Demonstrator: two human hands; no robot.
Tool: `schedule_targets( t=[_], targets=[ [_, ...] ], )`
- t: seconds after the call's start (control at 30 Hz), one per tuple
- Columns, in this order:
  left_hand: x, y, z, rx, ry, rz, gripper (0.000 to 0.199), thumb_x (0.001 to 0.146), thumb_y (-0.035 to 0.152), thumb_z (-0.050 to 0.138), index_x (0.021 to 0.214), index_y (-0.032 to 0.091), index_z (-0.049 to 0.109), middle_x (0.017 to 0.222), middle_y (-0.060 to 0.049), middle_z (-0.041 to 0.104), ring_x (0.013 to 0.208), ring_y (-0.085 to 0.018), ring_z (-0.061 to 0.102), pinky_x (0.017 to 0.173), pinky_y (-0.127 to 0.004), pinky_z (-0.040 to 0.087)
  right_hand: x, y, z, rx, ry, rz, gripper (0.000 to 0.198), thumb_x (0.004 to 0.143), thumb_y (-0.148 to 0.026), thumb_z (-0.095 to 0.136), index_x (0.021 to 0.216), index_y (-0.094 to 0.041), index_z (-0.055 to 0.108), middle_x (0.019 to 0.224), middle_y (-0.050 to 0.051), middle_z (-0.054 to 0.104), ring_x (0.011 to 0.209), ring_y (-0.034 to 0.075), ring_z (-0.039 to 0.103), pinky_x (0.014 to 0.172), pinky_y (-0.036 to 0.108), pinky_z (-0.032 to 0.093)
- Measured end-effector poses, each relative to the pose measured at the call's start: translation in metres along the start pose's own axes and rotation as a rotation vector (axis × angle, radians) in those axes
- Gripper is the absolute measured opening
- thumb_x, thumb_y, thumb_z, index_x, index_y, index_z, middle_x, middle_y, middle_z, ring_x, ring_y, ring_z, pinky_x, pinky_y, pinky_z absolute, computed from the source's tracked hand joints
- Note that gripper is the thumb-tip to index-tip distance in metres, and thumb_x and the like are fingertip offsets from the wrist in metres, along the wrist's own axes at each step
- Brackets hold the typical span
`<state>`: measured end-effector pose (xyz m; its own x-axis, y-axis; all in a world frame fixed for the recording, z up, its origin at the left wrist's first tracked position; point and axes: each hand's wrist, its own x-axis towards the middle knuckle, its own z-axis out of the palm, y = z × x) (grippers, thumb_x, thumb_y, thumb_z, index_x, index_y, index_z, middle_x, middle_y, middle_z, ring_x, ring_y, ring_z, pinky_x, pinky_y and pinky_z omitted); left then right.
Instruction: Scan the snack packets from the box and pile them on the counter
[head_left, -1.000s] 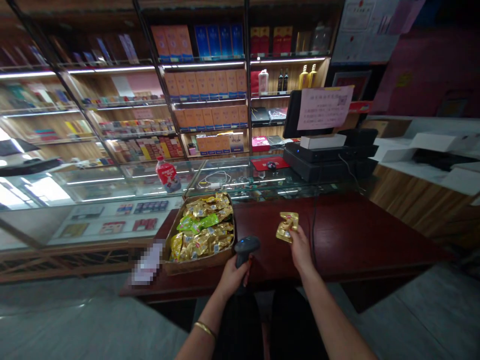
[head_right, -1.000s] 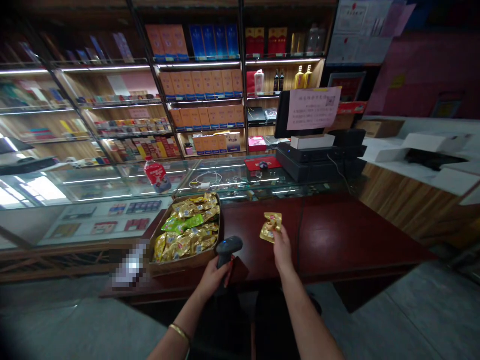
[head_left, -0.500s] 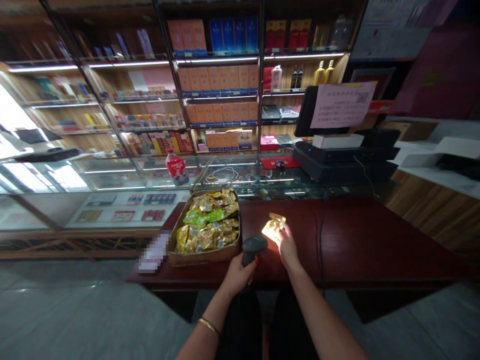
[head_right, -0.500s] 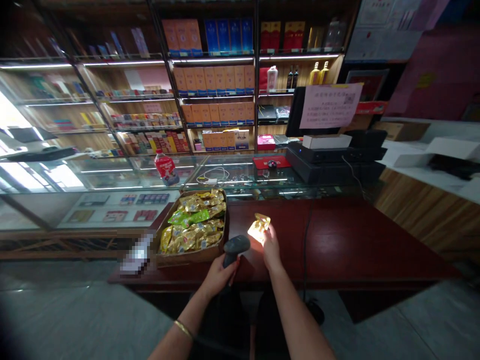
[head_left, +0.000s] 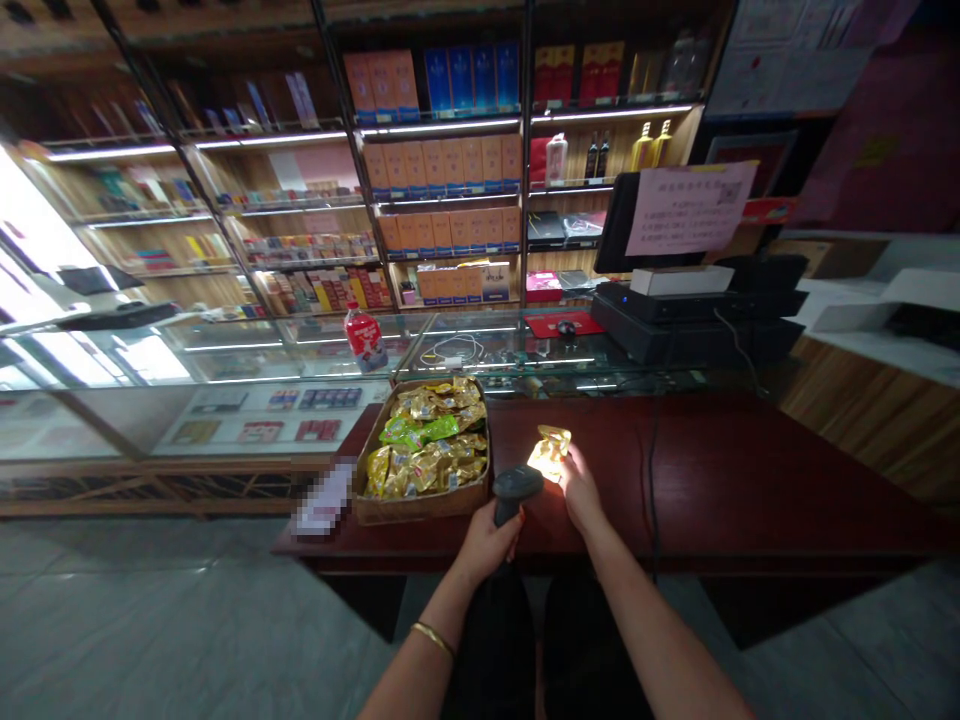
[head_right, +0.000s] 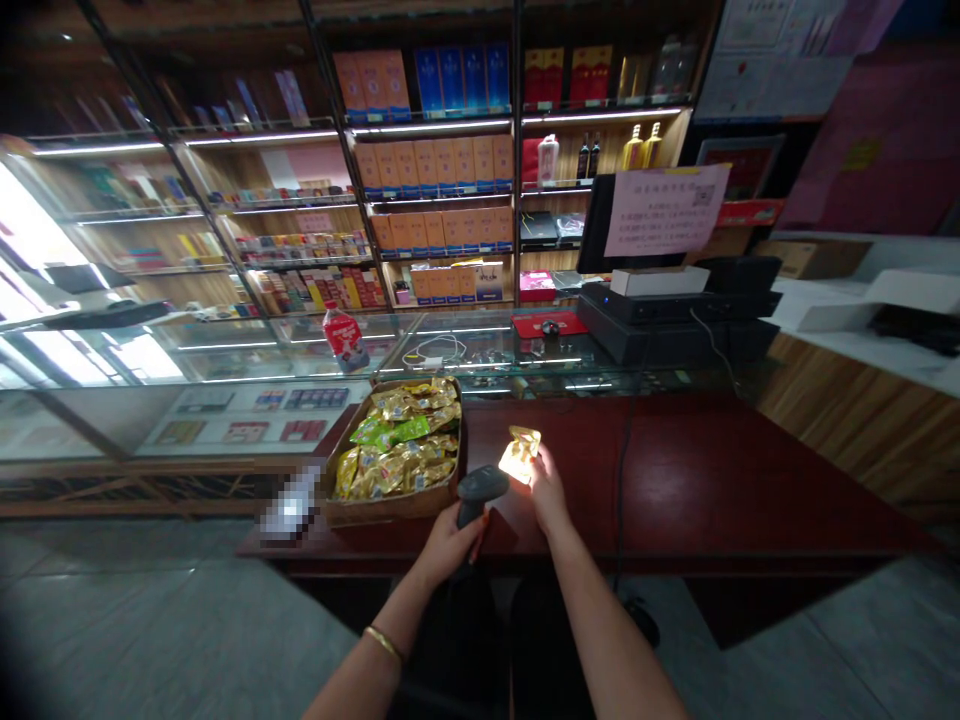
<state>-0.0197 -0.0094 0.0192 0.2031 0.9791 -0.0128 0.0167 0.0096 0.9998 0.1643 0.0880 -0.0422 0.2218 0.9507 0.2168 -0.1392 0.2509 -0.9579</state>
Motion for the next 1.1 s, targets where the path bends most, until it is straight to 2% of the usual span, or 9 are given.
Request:
schedule_targets(
  t=[0.13, 0.33, 0.53, 0.8, 1.1],
  targets=[
    [0.001, -0.002, -0.001, 0.016, -0.010, 0.008, 0.035, 0.081, 0.052, 0.069, 0.078, 0.019, 0.055, 0.048, 0.007, 0.051, 0.035, -0.009, 0.043, 0.039, -0.020, 0.032, 0.001, 0.006, -0.002, 0.115, 0.002, 0.079, 0.045, 0.101, -0.046, 0.058, 0.138, -0.021, 0.054, 0.124, 0.009, 0.068, 0.101, 0.023, 0.070, 0.088, 0.046, 0.059],
    [0.002, -0.005, -0.001, 0.017, 0.008, 0.017, 0.032, 0.081, 0.048, 0.067, 0.078, 0.019, 0.054, 0.048, 0.006, 0.051, 0.036, -0.009, 0.044, 0.039, -0.020, 0.033, 0.004, 0.013, -0.003, 0.170, 0.023, 0.110, 0.047, 0.100, -0.043, 0.061, 0.141, -0.021, 0.053, 0.125, 0.009, 0.068, 0.103, 0.023, 0.070, 0.091, 0.047, 0.058],
    [0.003, -0.003, -0.001, 0.010, -0.003, -0.016, 0.038, 0.077, 0.050, 0.071, 0.092, 0.017, 0.058, 0.050, 0.007, 0.053, 0.036, -0.010, 0.044, 0.038, -0.021, 0.035, 0.002, 0.005, 0.000, 0.175, 0.039, 0.089, 0.041, 0.099, -0.041, 0.063, 0.134, -0.020, 0.058, 0.126, 0.008, 0.067, 0.105, 0.023, 0.069, 0.092, 0.046, 0.058],
    [0.001, 0.001, 0.000, 0.001, -0.005, 0.004, 0.032, 0.078, 0.048, 0.069, 0.079, 0.019, 0.054, 0.045, 0.007, 0.049, 0.034, -0.009, 0.041, 0.037, -0.020, 0.031, 0.000, 0.000, 0.001, 0.164, 0.037, 0.112, 0.036, 0.099, -0.040, 0.062, 0.130, -0.020, 0.060, 0.124, 0.008, 0.067, 0.103, 0.022, 0.069, 0.090, 0.045, 0.058],
    [0.002, -0.001, -0.002, 0.010, -0.047, 0.022, 0.028, 0.080, 0.043, 0.068, 0.082, 0.018, 0.056, 0.046, 0.007, 0.051, 0.033, -0.009, 0.042, 0.037, -0.020, 0.033, -0.003, -0.004, 0.002, 0.150, 0.023, 0.099, 0.037, 0.099, -0.040, 0.062, 0.130, -0.020, 0.060, 0.125, 0.008, 0.067, 0.104, 0.023, 0.069, 0.091, 0.045, 0.058]
  ],
)
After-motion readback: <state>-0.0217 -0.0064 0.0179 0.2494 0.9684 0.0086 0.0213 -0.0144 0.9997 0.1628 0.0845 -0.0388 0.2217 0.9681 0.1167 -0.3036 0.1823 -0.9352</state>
